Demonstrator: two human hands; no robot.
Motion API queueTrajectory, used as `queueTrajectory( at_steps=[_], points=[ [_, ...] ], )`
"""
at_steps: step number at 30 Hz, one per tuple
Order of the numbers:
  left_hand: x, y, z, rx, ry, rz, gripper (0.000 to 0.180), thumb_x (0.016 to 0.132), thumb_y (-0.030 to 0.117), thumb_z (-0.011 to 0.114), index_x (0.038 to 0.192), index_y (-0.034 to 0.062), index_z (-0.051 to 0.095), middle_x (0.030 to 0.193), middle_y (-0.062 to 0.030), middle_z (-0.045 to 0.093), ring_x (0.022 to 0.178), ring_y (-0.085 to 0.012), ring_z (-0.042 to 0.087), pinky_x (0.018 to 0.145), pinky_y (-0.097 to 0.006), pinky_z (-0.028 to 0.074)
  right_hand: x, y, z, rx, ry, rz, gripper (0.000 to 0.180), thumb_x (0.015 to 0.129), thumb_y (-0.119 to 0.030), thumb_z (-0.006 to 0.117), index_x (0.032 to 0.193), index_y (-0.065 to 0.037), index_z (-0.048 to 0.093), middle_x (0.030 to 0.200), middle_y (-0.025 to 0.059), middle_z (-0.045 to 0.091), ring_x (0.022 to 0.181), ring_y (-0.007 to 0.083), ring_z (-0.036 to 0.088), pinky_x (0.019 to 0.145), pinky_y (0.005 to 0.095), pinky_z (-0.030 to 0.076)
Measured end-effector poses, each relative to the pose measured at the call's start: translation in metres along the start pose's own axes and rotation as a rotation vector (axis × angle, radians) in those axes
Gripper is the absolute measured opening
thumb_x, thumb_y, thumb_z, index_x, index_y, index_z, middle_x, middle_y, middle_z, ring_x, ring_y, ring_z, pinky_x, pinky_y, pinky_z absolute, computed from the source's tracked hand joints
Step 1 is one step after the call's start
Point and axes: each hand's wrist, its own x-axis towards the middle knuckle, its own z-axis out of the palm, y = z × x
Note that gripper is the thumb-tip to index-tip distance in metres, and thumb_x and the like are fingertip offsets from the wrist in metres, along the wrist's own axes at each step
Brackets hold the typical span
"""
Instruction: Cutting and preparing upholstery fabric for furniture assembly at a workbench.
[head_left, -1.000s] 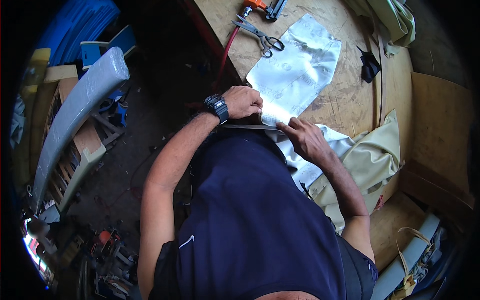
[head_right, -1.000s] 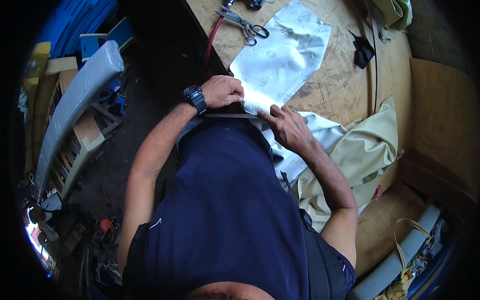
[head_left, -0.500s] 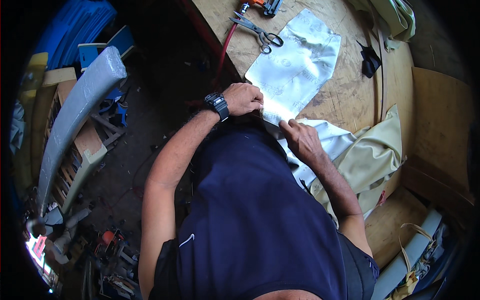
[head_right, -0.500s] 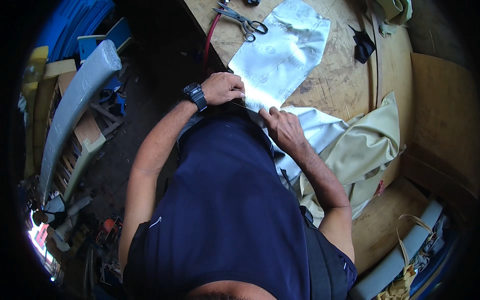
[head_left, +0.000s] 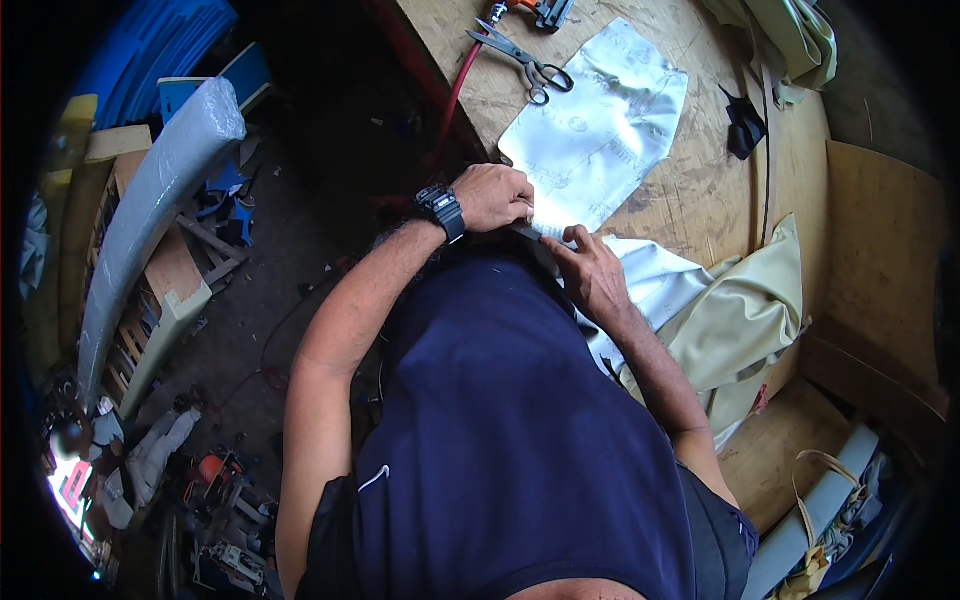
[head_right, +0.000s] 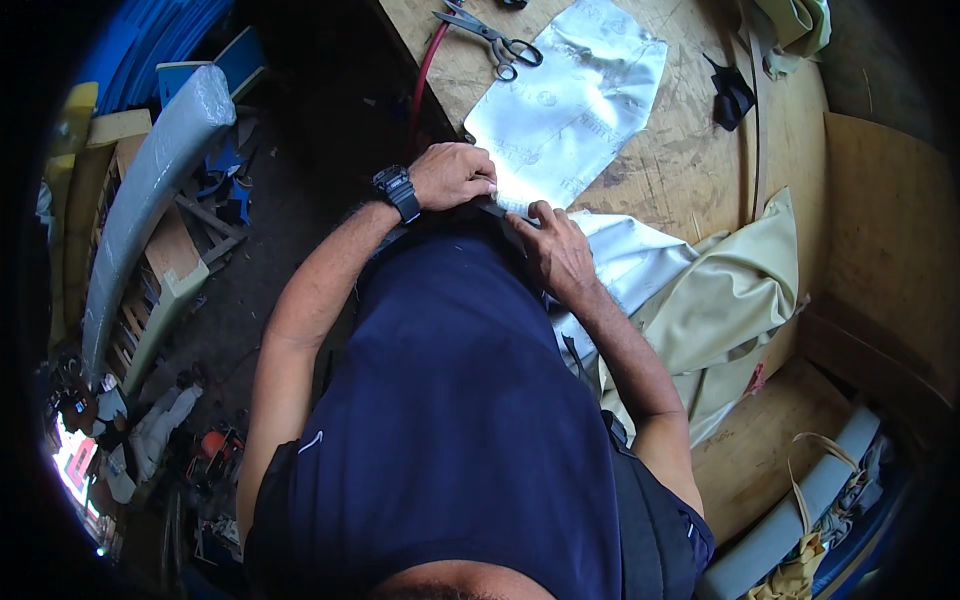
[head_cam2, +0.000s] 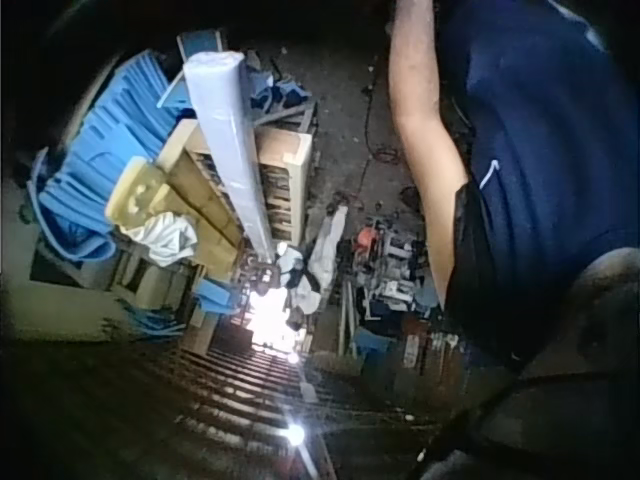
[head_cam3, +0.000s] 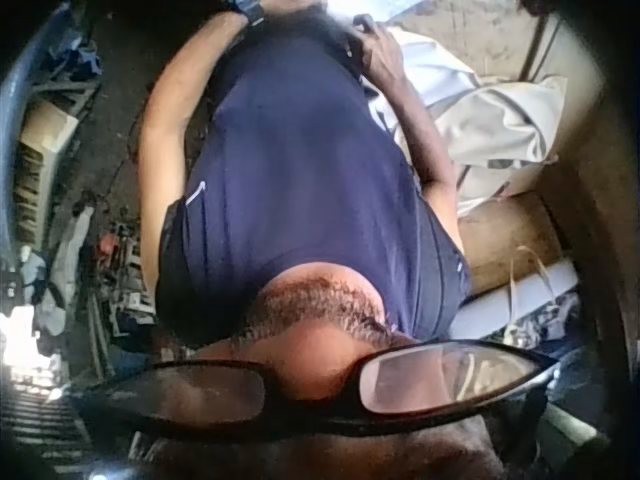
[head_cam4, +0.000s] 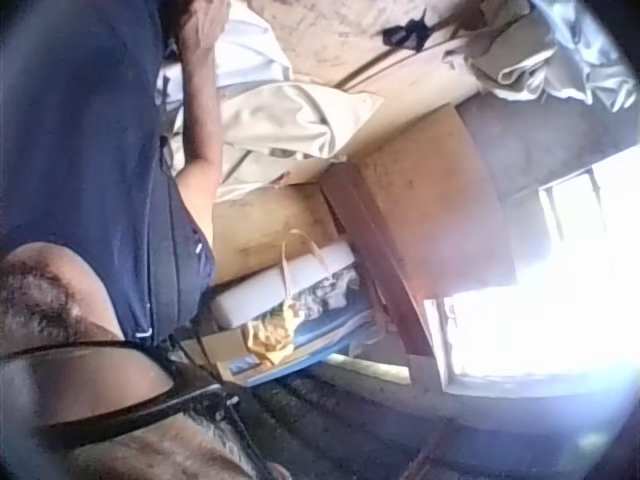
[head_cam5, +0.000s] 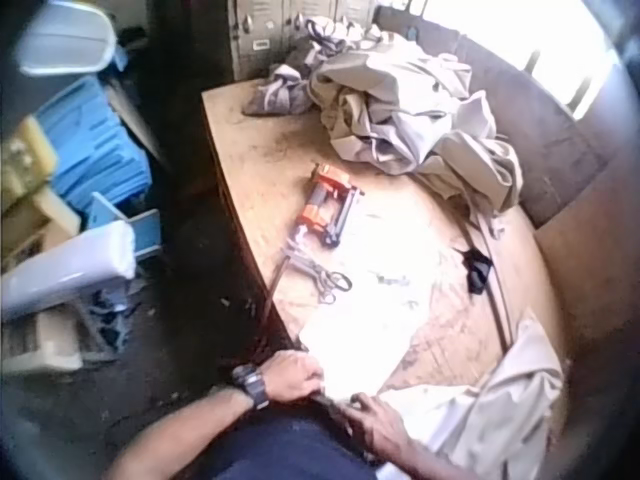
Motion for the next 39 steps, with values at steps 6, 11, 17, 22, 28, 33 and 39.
queueTrajectory(
  at_steps=[6,11,17,22,28,33,39],
  points=[
    [0.0,-0.001,0.001,-0.013,0.008,0.001,0.022,0.092,0.029,0.07,0.101,0.0128,0.081,0.106,-0.0102,0.078,0.103,-0.0323,0.073,0.092,-0.047,0.058,-0.002,0.001,0.009,-0.006,0.025,0.028,0.044,0.094,-0.014,0.067,0.137,-0.017,0.07,0.108,0.0106,0.061,0.096,0.0293,0.063,0.082,0.0432,0.055],
    [0.0,-0.002,0.002,-0.009,0.014,0.002,0.021,0.091,0.029,0.07,0.101,0.0128,0.081,0.105,-0.0103,0.078,0.102,-0.0325,0.073,0.092,-0.047,0.058,-0.001,-0.001,0.008,0.051,0.098,0.064,0.036,0.095,-0.009,0.068,0.131,-0.014,0.072,0.103,0.0109,0.065,0.09,0.0304,0.066,0.077,0.0433,0.056],
    [0.0,-0.002,0.001,-0.006,0.007,0.028,0.023,0.096,0.029,0.071,0.101,0.0083,0.078,0.099,-0.0104,0.074,0.099,-0.0317,0.071,0.087,-0.046,0.056,-0.001,0.001,0.007,-0.011,0.01,0.02,0.041,0.093,-0.014,0.066,0.134,-0.014,0.069,0.108,0.0108,0.064,0.089,0.0293,0.063,0.08,0.0422,0.055],
    [-0.002,-0.002,0.001,-0.002,0.03,0.042,0.023,0.096,0.029,0.071,0.1,0.0082,0.078,0.099,-0.01,0.074,0.097,-0.0315,0.071,0.087,-0.045,0.055,0.004,-0.001,0.006,-0.008,0.038,0.008,0.038,0.095,-0.012,0.064,0.132,-0.014,0.07,0.105,0.0108,0.065,0.088,0.0294,0.064,0.078,0.0426,0.055],
    [-0.002,-0.002,0.001,-0.005,0.028,0.047,0.022,0.096,0.029,0.07,0.1,0.0082,0.079,0.098,-0.0096,0.073,0.096,-0.0311,0.071,0.087,-0.045,0.055,0.009,0.0,0.007,-0.003,-0.022,0.024,0.044,0.092,-0.012,0.065,0.136,-0.014,0.067,0.109,0.0119,0.064,0.091,0.0306,0.063,0.081,0.0432,0.055],
    [-0.003,-0.001,0.0,-0.023,0.028,0.038,0.021,0.096,0.028,0.071,0.099,0.0082,0.079,0.098,-0.009,0.074,0.097,-0.0307,0.071,0.087,-0.045,0.055,0.009,-0.001,0.006,0.013,-0.03,0.032,0.043,0.092,-0.012,0.065,0.135,-0.013,0.067,0.11,0.0124,0.064,0.092,0.0316,0.064,0.081,0.044,0.055],
    [-0.003,-0.004,-0.006,-0.116,0.129,0.044,0.021,0.093,0.031,0.073,0.099,0.0119,0.081,0.101,-0.0083,0.077,0.098,-0.0316,0.072,0.088,-0.045,0.057,-0.002,0.014,-0.008,0.049,0.063,0.066,0.038,0.09,-0.007,0.068,0.126,-0.016,0.073,0.104,0.0099,0.066,0.089,0.0306,0.069,0.074,0.0443,0.057]
  ],
)
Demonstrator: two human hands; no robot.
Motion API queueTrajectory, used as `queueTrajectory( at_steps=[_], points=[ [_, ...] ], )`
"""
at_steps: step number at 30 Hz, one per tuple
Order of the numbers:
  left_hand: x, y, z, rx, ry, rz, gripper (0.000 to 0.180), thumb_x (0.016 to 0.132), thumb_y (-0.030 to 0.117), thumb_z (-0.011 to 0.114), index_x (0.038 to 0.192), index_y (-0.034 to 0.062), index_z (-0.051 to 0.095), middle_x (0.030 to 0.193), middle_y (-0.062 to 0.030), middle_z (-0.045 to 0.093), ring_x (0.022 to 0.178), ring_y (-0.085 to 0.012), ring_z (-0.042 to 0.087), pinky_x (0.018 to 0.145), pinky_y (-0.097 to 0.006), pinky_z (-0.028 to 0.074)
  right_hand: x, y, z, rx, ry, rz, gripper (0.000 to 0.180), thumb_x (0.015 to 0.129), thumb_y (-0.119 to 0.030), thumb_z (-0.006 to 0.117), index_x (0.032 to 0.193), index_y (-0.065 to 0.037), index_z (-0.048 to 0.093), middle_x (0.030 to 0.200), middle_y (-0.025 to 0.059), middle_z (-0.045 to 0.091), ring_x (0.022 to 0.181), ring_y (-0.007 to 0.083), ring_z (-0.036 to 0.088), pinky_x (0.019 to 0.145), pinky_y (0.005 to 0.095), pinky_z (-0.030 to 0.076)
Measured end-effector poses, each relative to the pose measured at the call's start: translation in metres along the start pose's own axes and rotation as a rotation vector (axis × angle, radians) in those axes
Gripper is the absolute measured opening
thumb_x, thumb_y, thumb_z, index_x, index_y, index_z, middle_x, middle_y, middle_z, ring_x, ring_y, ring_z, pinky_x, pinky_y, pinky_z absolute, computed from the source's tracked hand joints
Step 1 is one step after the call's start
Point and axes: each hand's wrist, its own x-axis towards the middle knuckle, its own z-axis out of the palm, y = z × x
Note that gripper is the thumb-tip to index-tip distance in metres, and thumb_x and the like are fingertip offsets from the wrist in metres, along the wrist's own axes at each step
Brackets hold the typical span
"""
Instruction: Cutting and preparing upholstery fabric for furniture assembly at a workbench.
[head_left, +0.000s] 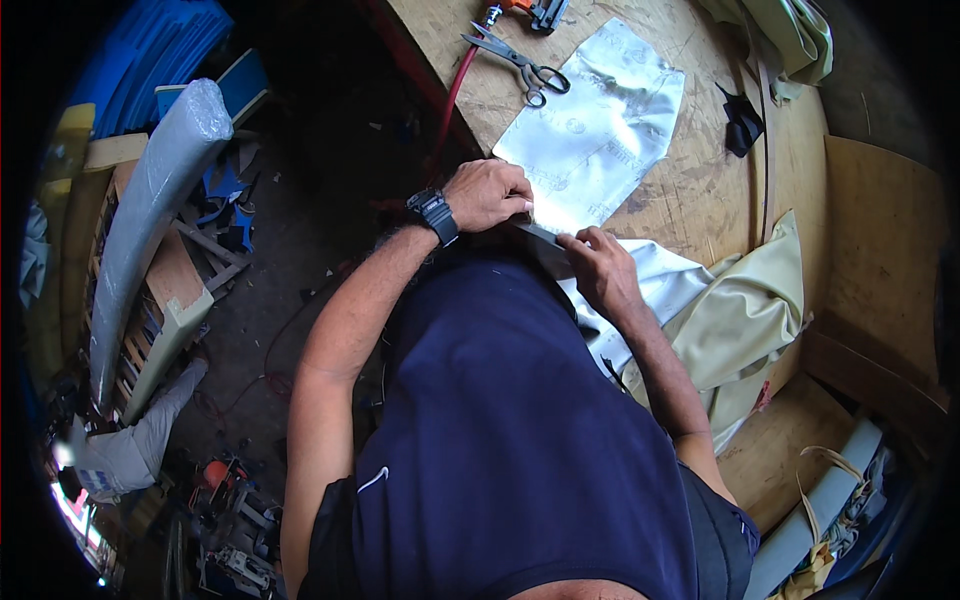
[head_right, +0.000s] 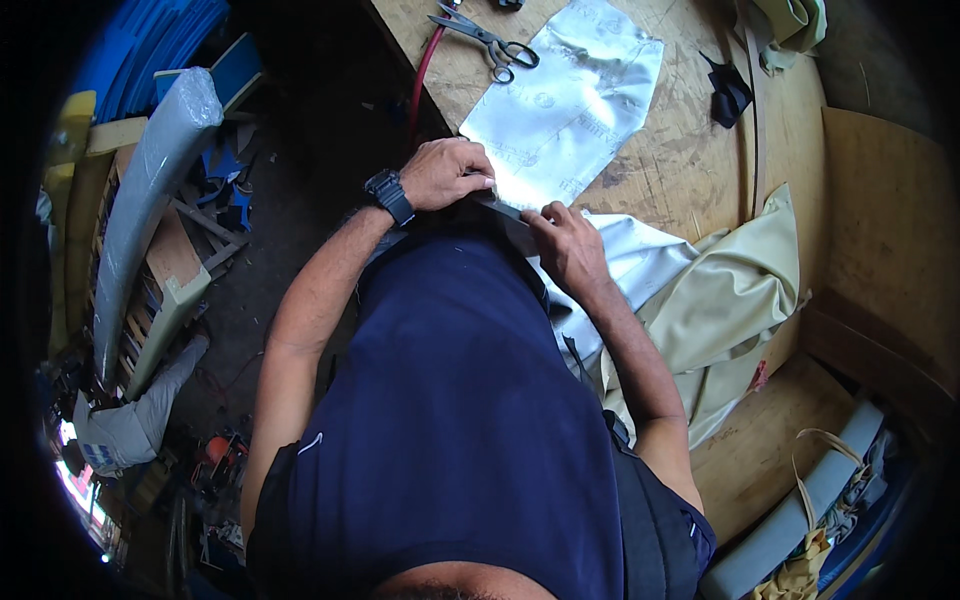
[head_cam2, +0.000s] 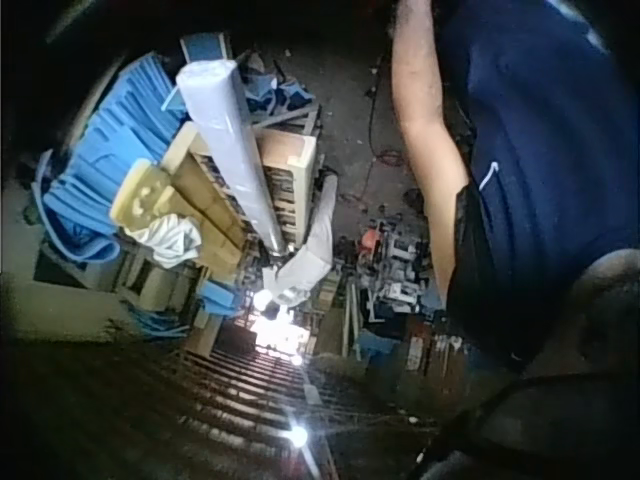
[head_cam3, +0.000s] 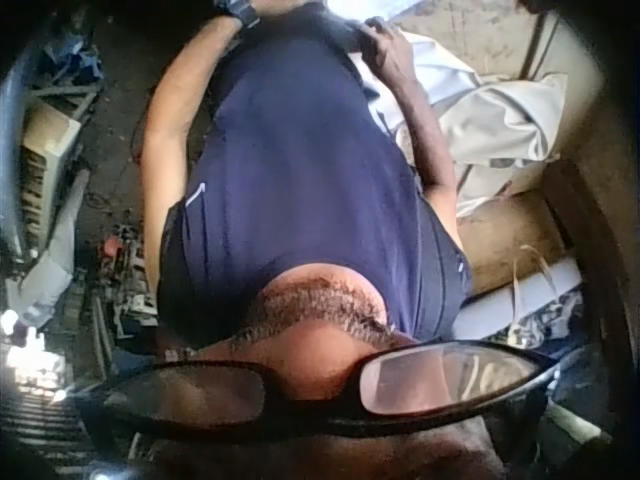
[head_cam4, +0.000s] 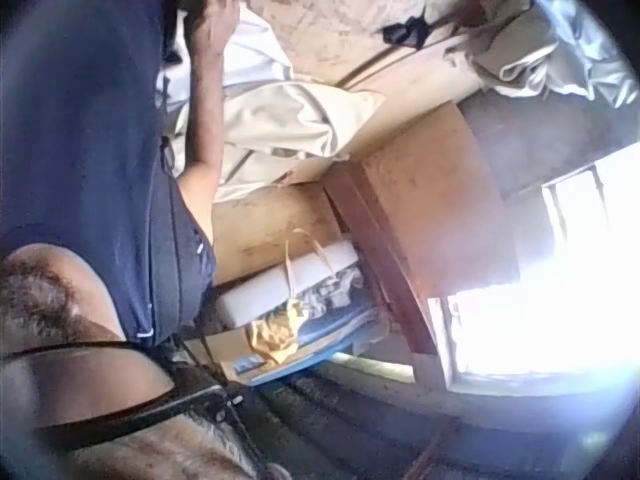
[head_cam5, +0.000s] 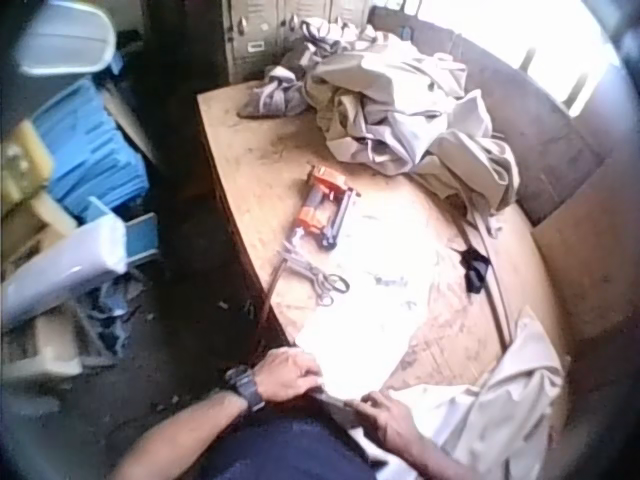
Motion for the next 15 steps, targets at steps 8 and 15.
queueTrajectory(
  at_steps=[8,15],
  points=[
    [-0.004,0.002,-0.002,-0.026,0.028,-0.042,0.021,0.093,0.031,0.073,0.098,0.0118,0.08,0.098,-0.0071,0.077,0.098,-0.0298,0.072,0.089,-0.044,0.057,0.017,-0.009,-0.009,-0.027,-0.046,-0.121,0.035,0.091,-0.008,0.066,0.126,-0.013,0.071,0.106,0.0094,0.064,0.088,0.0287,0.065,0.077,0.0422,0.055],
    [-0.005,0.003,-0.001,0.004,0.024,-0.015,0.02,0.095,0.027,0.073,0.098,0.0085,0.079,0.098,-0.0079,0.076,0.098,-0.0292,0.071,0.089,-0.043,0.056,0.024,-0.011,0.005,-0.061,-0.05,-0.143,0.033,0.093,-0.01,0.065,0.125,-0.013,0.071,0.105,0.0095,0.063,0.088,0.028,0.065,0.078,0.043,0.055]
  ],
)
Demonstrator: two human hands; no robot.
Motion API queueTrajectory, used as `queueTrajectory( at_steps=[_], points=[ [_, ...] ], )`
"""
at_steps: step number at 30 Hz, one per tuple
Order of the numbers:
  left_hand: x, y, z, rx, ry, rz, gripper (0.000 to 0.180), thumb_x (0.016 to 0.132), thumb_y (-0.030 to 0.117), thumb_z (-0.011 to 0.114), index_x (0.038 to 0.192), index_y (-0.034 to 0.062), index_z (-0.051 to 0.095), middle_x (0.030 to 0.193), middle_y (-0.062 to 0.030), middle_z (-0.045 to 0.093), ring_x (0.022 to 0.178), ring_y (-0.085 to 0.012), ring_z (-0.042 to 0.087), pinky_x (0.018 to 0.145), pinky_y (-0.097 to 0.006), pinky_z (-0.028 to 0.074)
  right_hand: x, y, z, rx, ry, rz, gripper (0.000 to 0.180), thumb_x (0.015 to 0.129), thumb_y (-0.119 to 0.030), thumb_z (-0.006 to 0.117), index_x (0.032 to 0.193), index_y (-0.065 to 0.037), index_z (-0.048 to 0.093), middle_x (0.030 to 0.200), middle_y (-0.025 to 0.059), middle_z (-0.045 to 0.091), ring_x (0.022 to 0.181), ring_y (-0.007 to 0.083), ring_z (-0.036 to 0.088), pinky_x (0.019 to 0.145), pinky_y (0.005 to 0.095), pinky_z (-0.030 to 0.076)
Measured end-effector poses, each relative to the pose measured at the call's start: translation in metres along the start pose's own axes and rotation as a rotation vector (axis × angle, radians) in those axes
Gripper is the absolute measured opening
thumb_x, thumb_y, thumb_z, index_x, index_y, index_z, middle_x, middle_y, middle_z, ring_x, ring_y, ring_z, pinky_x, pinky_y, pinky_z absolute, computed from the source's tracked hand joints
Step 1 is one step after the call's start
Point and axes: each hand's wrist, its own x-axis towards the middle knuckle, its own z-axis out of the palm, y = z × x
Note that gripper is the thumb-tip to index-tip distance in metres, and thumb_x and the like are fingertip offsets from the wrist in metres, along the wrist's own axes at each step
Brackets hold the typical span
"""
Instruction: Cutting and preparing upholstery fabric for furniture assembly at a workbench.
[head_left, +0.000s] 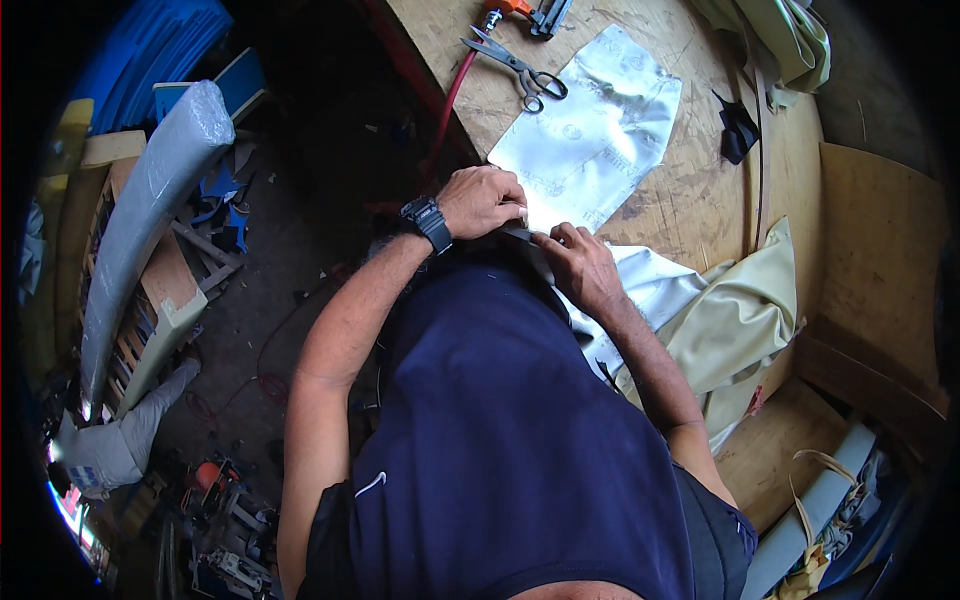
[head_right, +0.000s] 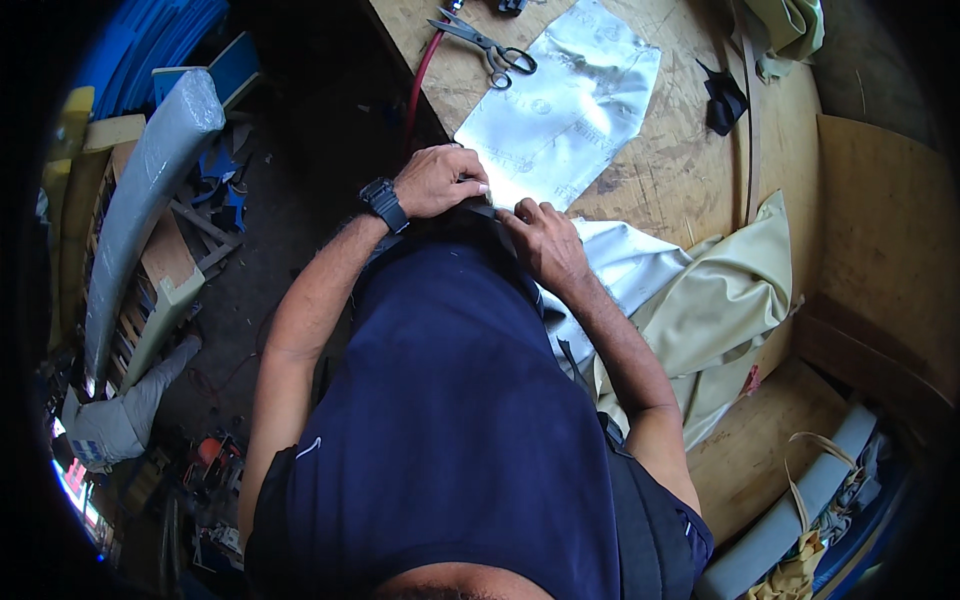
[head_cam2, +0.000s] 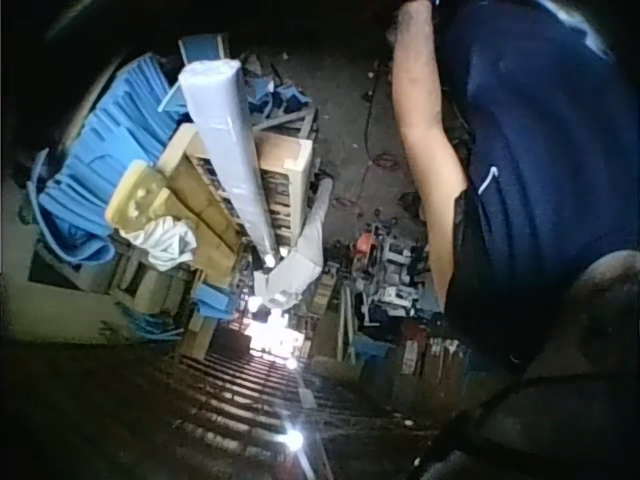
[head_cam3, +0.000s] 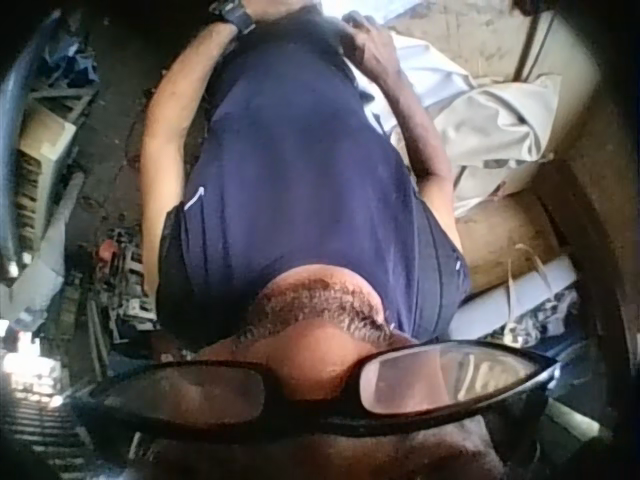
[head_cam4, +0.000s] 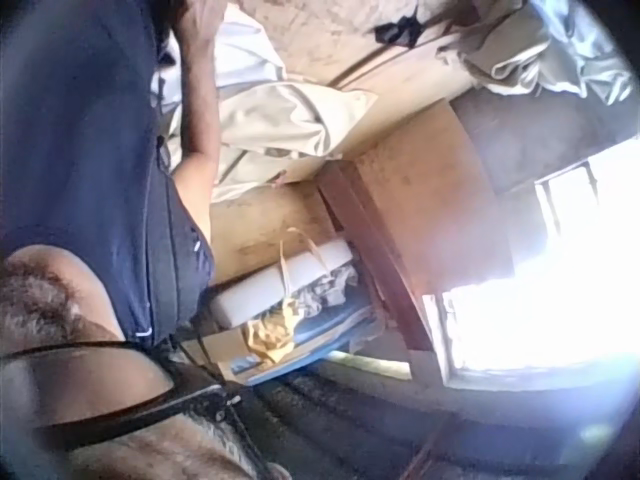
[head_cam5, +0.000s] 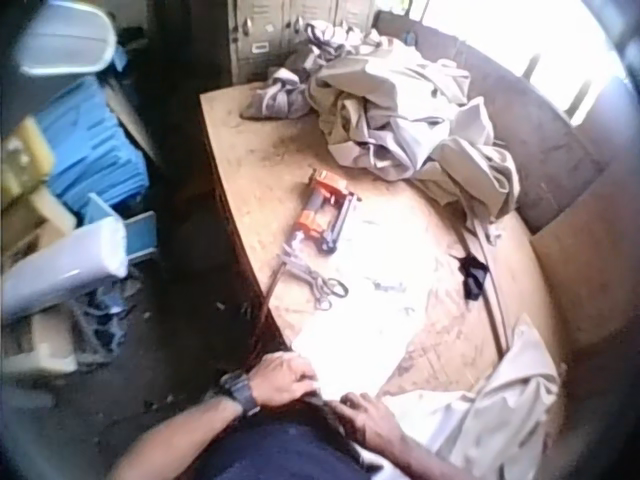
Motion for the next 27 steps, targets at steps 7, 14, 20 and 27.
queueTrajectory(
  at_steps=[7,14,20,27],
  points=[
    [0.0,0.002,-0.001,0.002,-0.001,0.005,0.019,0.094,0.027,0.073,0.097,0.0091,0.079,0.098,-0.0069,0.076,0.098,-0.0286,0.071,0.089,-0.043,0.056,0.001,0.006,0.0,0.039,-0.004,0.023,0.034,0.093,-0.009,0.065,0.126,-0.013,0.072,0.105,0.0109,0.065,0.089,0.0305,0.067,0.078,0.0438,0.056],
    [-0.001,0.001,0.002,-0.052,0.059,-0.044,0.019,0.094,0.027,0.073,0.096,0.0091,0.08,0.097,-0.0063,0.076,0.097,-0.028,0.071,0.088,-0.042,0.056,-0.013,0.013,-0.025,0.125,-0.029,0.073,0.031,0.094,-0.009,0.065,0.124,-0.013,0.072,0.105,0.0104,0.066,0.092,0.0319,0.069,0.078,0.0438,0.057],
    [-0.001,0.003,-0.001,-0.046,0.043,-0.03,0.019,0.094,0.026,0.073,0.096,0.0082,0.079,0.097,-0.0071,0.076,0.097,-0.0286,0.071,0.088,-0.043,0.056,0.001,0.008,-0.008,0.04,-0.05,-0.004,0.037,0.09,-0.006,0.069,0.126,-0.012,0.071,0.106,0.009,0.065,0.091,0.0286,0.067,0.078,0.042,0.058],
    [-0.002,0.002,0.001,-0.04,0.053,0.007,0.019,0.094,0.026,0.074,0.095,0.0082,0.079,0.096,-0.007,0.076,0.097,-0.0291,0.071,0.089,-0.043,0.056,0.002,0.009,-0.002,0.046,0.018,-0.001,0.038,0.088,-0.008,0.069,0.126,-0.012,0.071,0.107,0.0095,0.064,0.091,0.0296,0.066,0.078,0.0426,0.057]
  ],
)
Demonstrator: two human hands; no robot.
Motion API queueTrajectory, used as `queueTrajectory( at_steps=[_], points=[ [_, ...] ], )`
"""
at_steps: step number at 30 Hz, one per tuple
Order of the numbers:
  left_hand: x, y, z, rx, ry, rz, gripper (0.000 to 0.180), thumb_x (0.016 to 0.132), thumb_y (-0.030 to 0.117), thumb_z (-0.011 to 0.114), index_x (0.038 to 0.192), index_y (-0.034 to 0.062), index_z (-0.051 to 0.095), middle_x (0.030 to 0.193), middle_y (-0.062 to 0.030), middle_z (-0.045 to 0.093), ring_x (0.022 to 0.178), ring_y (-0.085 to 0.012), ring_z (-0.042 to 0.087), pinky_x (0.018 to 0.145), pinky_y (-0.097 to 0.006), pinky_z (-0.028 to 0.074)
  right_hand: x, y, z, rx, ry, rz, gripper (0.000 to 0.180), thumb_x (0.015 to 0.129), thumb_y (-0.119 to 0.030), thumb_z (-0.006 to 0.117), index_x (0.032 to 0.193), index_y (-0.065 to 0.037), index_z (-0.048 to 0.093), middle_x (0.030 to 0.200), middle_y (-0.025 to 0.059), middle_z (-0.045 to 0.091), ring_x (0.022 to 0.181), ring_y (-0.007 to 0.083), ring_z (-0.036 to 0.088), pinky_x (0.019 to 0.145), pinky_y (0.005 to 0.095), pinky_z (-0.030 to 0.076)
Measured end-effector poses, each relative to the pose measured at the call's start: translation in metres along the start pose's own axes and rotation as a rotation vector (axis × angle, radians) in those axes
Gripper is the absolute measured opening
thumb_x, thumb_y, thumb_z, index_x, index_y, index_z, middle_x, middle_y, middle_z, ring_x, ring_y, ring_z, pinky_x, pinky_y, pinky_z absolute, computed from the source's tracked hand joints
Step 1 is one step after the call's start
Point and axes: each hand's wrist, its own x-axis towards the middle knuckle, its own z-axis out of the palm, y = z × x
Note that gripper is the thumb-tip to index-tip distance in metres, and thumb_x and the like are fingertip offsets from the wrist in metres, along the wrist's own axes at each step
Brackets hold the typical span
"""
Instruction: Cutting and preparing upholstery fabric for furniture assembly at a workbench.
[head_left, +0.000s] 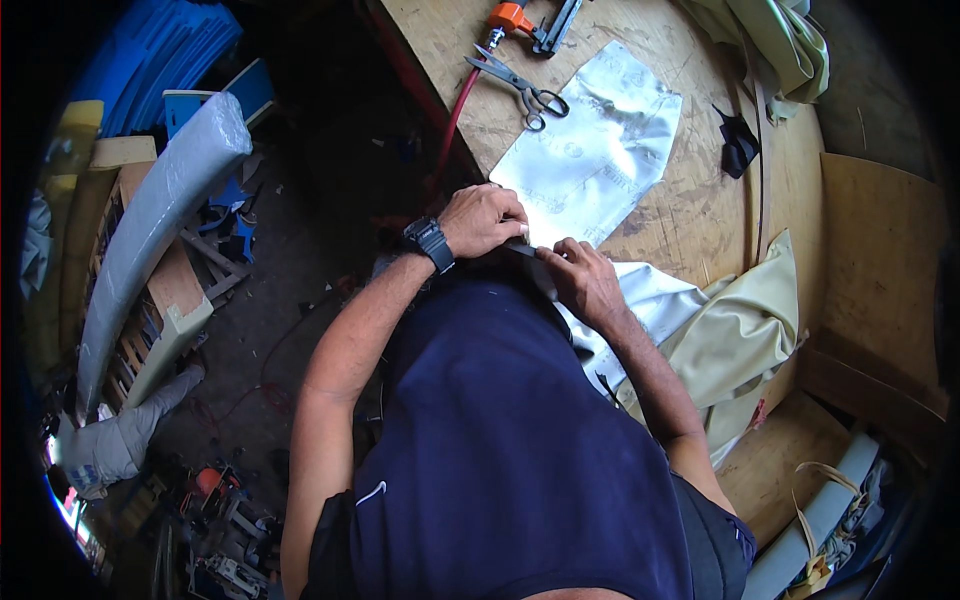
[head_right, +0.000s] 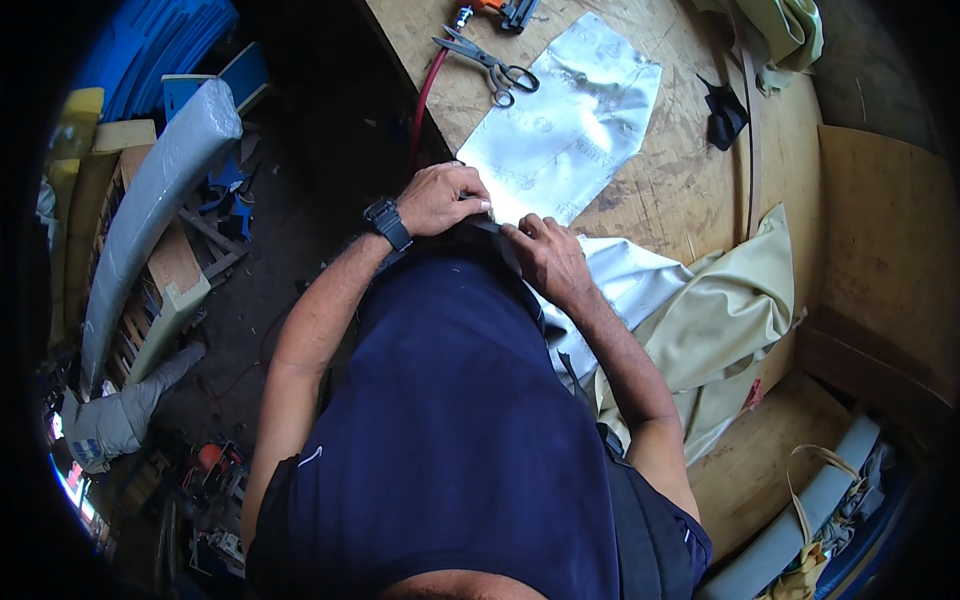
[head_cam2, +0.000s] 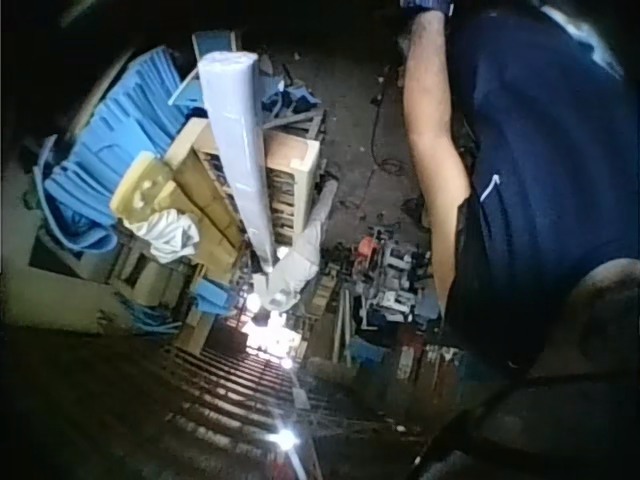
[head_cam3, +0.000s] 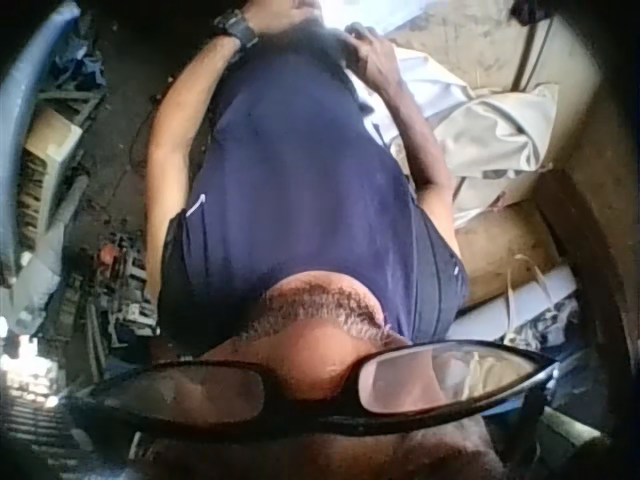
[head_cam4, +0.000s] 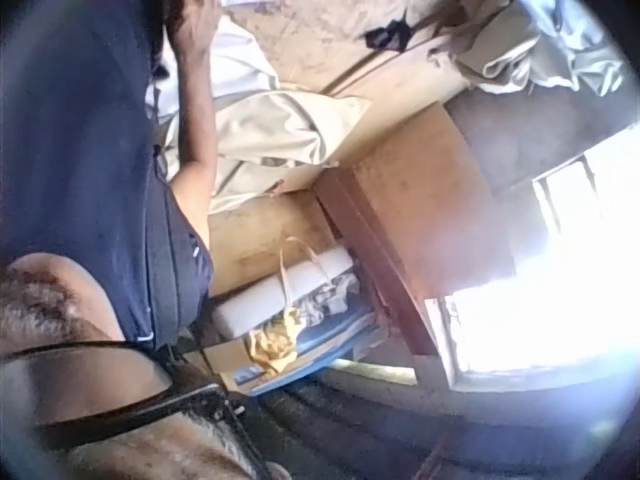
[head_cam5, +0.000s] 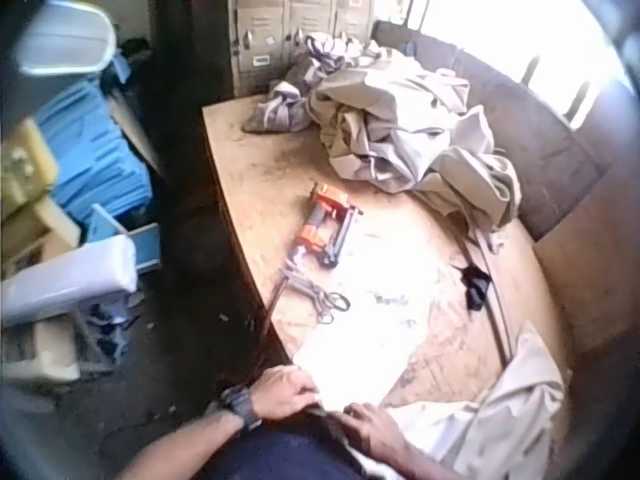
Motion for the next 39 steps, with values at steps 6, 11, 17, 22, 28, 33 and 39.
queueTrajectory(
  at_steps=[6,11,17,22,28,33,39],
  points=[
    [-0.002,0.001,-0.001,-0.01,-0.001,-0.01,0.017,0.094,0.025,0.075,0.094,0.0084,0.079,0.096,-0.0071,0.076,0.096,-0.0291,0.07,0.088,-0.043,0.056,-0.001,0.001,0.002,0.009,-0.012,0.006,0.041,0.088,-0.007,0.07,0.129,-0.013,0.071,0.109,0.0092,0.065,0.093,0.0294,0.067,0.079,0.0417,0.058],
    [-0.005,0.002,-0.001,0.011,0.015,-0.025,0.018,0.094,0.025,0.075,0.095,0.0075,0.079,0.096,-0.0073,0.076,0.095,-0.0286,0.071,0.088,-0.042,0.056,0.0,0.002,0.006,0.04,0.007,-0.027,0.034,0.09,-0.01,0.07,0.124,-0.013,0.07,0.105,0.0099,0.064,0.087,0.0293,0.067,0.077,0.0426,0.057],
    [-0.003,0.0,-0.001,0.009,0.004,-0.006,0.018,0.094,0.025,0.075,0.096,0.0073,0.079,0.097,-0.0061,0.076,0.098,-0.0282,0.07,0.088,-0.042,0.056,0.001,0.005,0.002,0.029,0.005,0.011,0.03,0.094,-0.013,0.069,0.124,-0.014,0.072,0.103,0.0105,0.065,0.088,0.0307,0.068,0.076,0.0437,0.057],
    [-0.004,-0.003,-0.007,-0.112,0.132,-0.109,0.02,0.097,0.025,0.072,0.102,0.0075,0.079,0.102,-0.0072,0.077,0.097,-0.0265,0.072,0.089,-0.04,0.056,-0.023,0.02,-0.023,0.124,-0.005,0.147,0.025,0.096,-0.011,0.068,0.12,-0.014,0.076,0.101,0.0107,0.068,0.089,0.0315,0.071,0.074,0.0447,0.058],
    [-0.012,0.006,-0.017,0.104,-0.115,-0.139,0.024,0.096,0.027,0.071,0.112,0.0101,0.076,0.11,-0.0085,0.077,0.101,-0.0278,0.074,0.088,-0.041,0.057,-0.035,0.019,-0.038,0.072,-0.086,0.028,0.028,0.094,-0.008,0.068,0.12,-0.014,0.075,0.101,0.0092,0.067,0.089,0.0296,0.069,0.076,0.0421,0.058],
    [-0.014,0.04,-0.005,0.698,-0.069,0.058,0.038,0.079,0.026,0.089,0.114,0.0153,0.078,0.129,-0.0039,0.071,0.127,-0.0263,0.061,0.109,-0.044,0.046,-0.028,0.018,-0.038,0.008,-0.101,-0.003,0.028,0.092,-0.009,0.068,0.119,-0.013,0.073,0.099,0.008,0.065,0.089,0.0281,0.068,0.075,0.0425,0.057],
    [-0.021,-0.003,0.012,0.753,-0.073,0.207,0.04,0.077,0.019,0.091,0.114,0.0164,0.078,0.127,-0.0023,0.071,0.129,-0.0255,0.059,0.109,-0.042,0.042,-0.012,0.022,-0.033,0.015,-0.14,-0.043,0.026,0.092,-0.011,0.067,0.117,-0.013,0.074,0.098,0.0083,0.066,0.091,0.0294,0.067,0.075,0.0435,0.056]
  ],
)
